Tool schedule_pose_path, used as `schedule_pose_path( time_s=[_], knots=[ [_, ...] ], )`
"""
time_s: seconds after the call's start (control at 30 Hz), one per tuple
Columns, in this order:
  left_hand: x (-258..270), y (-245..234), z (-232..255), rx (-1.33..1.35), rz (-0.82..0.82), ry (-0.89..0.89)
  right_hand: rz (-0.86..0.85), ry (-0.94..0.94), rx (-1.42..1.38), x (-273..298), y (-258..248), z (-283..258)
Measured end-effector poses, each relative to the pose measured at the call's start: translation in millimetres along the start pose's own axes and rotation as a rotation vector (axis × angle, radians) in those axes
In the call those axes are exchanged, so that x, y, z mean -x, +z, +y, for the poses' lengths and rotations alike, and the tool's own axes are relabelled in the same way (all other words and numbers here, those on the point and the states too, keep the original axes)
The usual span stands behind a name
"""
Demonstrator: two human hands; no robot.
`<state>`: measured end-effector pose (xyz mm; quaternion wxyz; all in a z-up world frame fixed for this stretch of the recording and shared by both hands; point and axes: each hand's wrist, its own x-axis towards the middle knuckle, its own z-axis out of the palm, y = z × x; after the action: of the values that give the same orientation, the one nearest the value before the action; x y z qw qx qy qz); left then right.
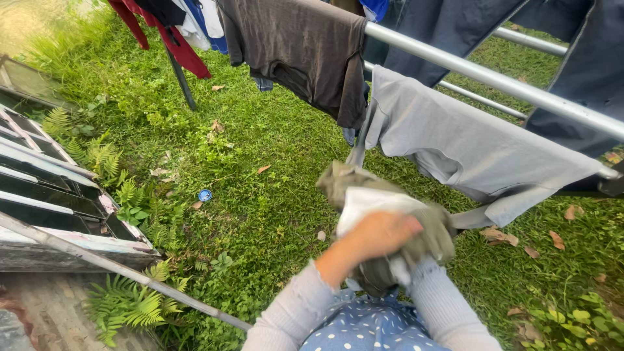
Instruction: The person folds a light blue garment, a pair of olive green shorts, a red t-shirt, and a white t-shirt by hand, placing each one into a blue plastic basket on a white wire rack.
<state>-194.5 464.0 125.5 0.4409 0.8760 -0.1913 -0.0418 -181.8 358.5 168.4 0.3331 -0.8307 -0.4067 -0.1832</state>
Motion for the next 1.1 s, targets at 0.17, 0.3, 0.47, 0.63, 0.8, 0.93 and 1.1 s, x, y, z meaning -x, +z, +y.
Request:
schedule_pose_path(
  time_s=[0.17, 0.3, 0.47, 0.63, 0.8, 0.93, 1.1],
  knots=[
    [-19.3, -52.9, -94.5, -0.177, 0.551, -0.186, -0.120, -0.008, 0.116, -21.8, -7.1, -35.2],
    [-18.1, -53.2, -165.1, -0.110, 0.623, -0.340, -0.244, -0.024, 0.177, -23.2, -11.8, -49.5],
    [-18.3, -58.8, -178.6, 0.091, 0.745, -0.227, -0.078, -0.177, 0.085, 7.3, -4.6, -20.9],
    [-20.6, -74.3, -121.1, -0.017, 0.793, -0.305, 0.119, 0.017, -0.226, 0.5, 1.1, 24.8],
    [19.1, -16.2, -72.6, 0.133, 0.365, -0.542, 0.446, 0.520, -0.924, -10.8, 15.0, 70.8],
    [-12.6, 36.2, -95.3, 0.640, 0.503, -0.468, 0.587, 0.723, -1.199, 6.4, 49.9, 52.2],
    [-45.0, -8.8, -147.9, 0.624, 1.028, -0.145, 0.616, 0.954, -1.447, 20.4, 74.4, 8.8]
  ],
)
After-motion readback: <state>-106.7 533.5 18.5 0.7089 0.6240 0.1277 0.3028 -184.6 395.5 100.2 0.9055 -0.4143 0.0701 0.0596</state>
